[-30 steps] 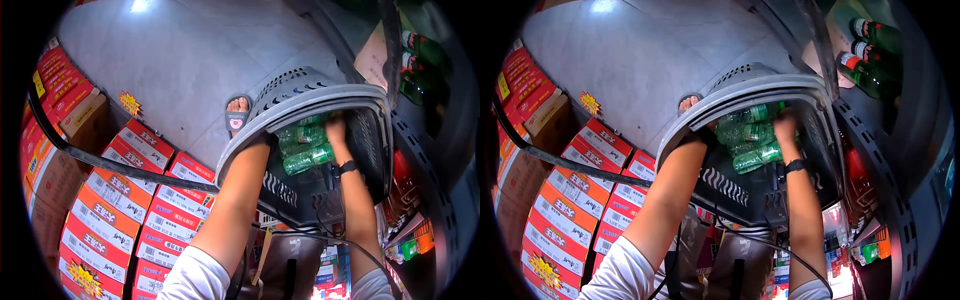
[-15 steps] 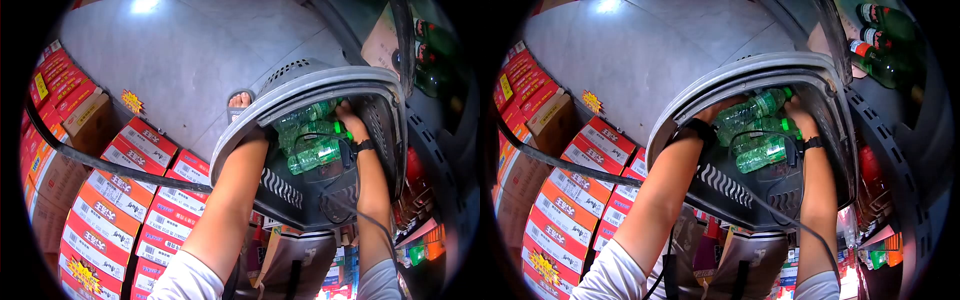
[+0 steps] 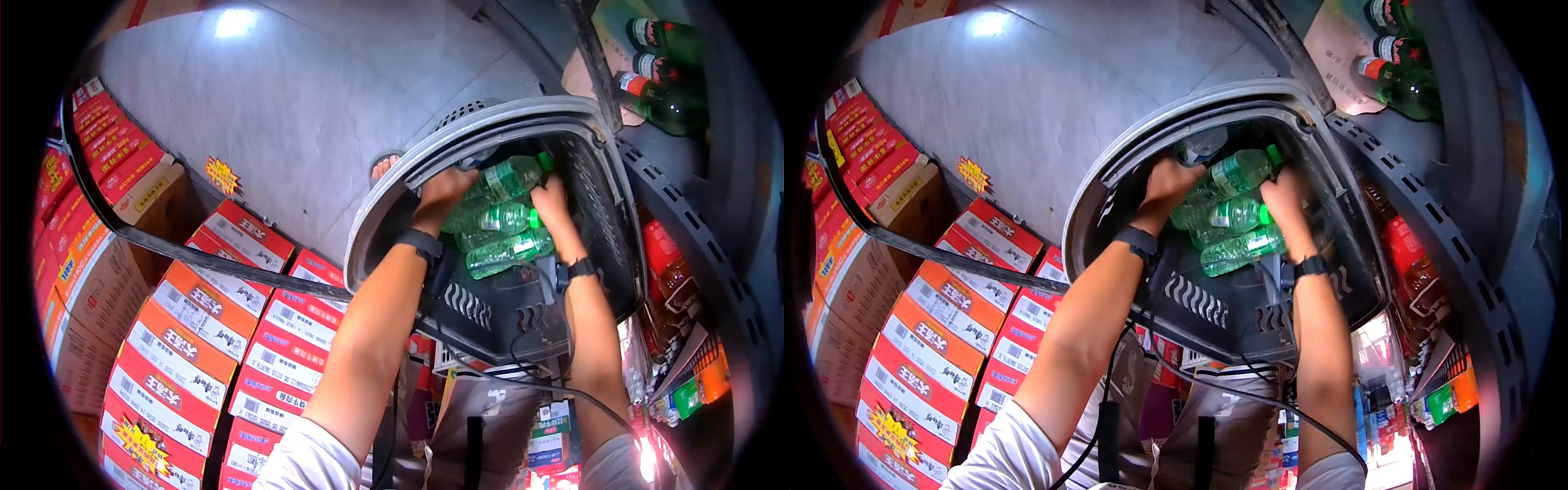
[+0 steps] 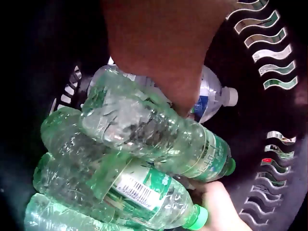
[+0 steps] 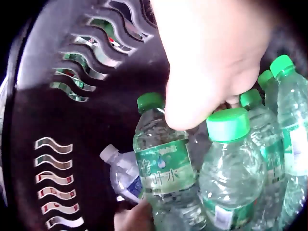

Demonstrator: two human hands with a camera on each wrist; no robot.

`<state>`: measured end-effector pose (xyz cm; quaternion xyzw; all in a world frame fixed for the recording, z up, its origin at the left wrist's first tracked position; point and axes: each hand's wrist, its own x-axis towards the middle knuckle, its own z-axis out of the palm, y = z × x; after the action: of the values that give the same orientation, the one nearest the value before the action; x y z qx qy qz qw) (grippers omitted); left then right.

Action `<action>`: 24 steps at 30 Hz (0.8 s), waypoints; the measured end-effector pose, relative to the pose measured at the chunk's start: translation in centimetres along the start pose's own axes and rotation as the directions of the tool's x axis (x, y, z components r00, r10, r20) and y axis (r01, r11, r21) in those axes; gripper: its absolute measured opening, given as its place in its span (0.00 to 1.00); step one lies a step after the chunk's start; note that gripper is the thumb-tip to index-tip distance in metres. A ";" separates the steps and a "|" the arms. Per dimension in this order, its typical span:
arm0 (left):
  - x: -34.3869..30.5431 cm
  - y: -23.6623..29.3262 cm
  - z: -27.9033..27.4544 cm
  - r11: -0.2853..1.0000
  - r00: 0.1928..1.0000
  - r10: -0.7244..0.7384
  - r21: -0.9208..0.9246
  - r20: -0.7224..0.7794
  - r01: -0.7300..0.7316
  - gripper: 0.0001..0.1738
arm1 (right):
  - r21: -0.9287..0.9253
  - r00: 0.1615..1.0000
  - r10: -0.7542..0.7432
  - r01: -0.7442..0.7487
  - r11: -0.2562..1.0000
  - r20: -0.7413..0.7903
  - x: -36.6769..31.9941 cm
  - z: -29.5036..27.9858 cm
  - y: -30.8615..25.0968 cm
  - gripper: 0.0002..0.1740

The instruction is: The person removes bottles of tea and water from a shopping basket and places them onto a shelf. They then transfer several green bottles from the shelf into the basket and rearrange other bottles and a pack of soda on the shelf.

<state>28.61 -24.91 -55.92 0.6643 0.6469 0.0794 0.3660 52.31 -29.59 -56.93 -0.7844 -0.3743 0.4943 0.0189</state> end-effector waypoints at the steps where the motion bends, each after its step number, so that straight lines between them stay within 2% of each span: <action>1: -0.1 0.4 -0.1 0.994 0.996 -0.093 -0.066 -0.003 0.092 0.34 | 0.039 0.994 -0.036 0.041 0.998 -0.105 -1.4 -0.1 -0.9 0.29; 3: -0.3 1.5 -0.7 0.952 0.965 -0.260 -0.159 0.026 0.260 0.34 | 0.117 0.970 -0.035 0.065 0.991 -0.241 -4.0 -0.4 -2.7 0.25; 6: -0.8 3.2 -1.5 0.925 0.941 -0.334 -0.217 -0.064 0.313 0.34 | 0.199 0.924 0.002 0.081 0.977 -0.382 -7.2 -0.5 -5.1 0.22; 8: -1.3 3.3 -1.1 0.938 0.932 -0.305 -0.229 -0.194 0.259 0.36 | 0.209 0.910 0.041 0.050 0.977 -0.413 -8.8 -0.5 -6.8 0.21; 9: -1.6 2.7 -0.7 0.962 0.945 -0.247 -0.170 -0.214 0.213 0.39 | 0.214 0.901 0.057 0.040 0.976 -0.429 -9.3 -0.4 -7.6 0.21; 12: -1.6 2.8 -0.9 0.975 0.940 -0.193 -0.159 -0.281 0.153 0.38 | 0.147 0.863 0.024 0.059 0.987 -0.504 -10.4 0.4 -8.2 0.21; 15: -2.3 0.8 1.1 0.995 0.895 0.075 0.095 -0.441 -0.036 0.38 | 0.159 0.841 0.041 0.054 0.986 -0.540 -11.7 0.9 -8.7 0.22; 16: -3.0 0.9 1.4 0.995 0.923 -0.028 0.073 -0.384 0.061 0.39 | 0.180 0.821 0.050 0.065 0.982 -0.569 -11.9 1.1 -8.5 0.22; 17: -2.9 1.4 0.8 0.993 0.911 -0.072 0.054 -0.406 0.103 0.40 | 0.144 0.793 0.009 0.099 0.985 -0.609 -11.8 1.0 -8.1 0.22; 18: -3.0 1.5 0.9 0.970 0.911 -0.244 -0.104 -0.332 0.221 0.40 | 0.107 0.767 -0.031 0.130 0.986 -0.641 -11.7 0.9 -7.8 0.21; 19: -3.3 2.2 0.3 0.945 0.900 -0.326 -0.084 -0.290 0.315 0.39 | 0.125 0.757 -0.026 0.142 0.982 -0.653 -11.8 0.5 -7.9 0.20; 21: -3.3 2.5 -0.5 0.939 0.898 -0.343 -0.095 -0.273 0.330 0.38 | 0.203 0.766 0.015 0.151 0.967 -0.643 -11.7 -0.8 -8.7 0.18; 22: -3.4 2.6 -0.8 0.933 0.895 -0.360 -0.096 -0.264 0.347 0.38 | 0.177 0.748 -0.009 0.169 0.969 -0.663 -11.8 -1.3 -8.9 0.18; 24: -3.4 2.9 -1.4 0.947 0.901 -0.319 -0.130 -0.295 0.293 0.39 | 0.182 0.760 -0.035 0.200 0.963 -0.649 -12.2 -1.4 -8.2 0.17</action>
<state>29.67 -27.23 -51.95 0.5177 0.7890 0.1517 0.2941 45.93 -30.61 -43.69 -0.8720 -0.3315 0.2370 0.2711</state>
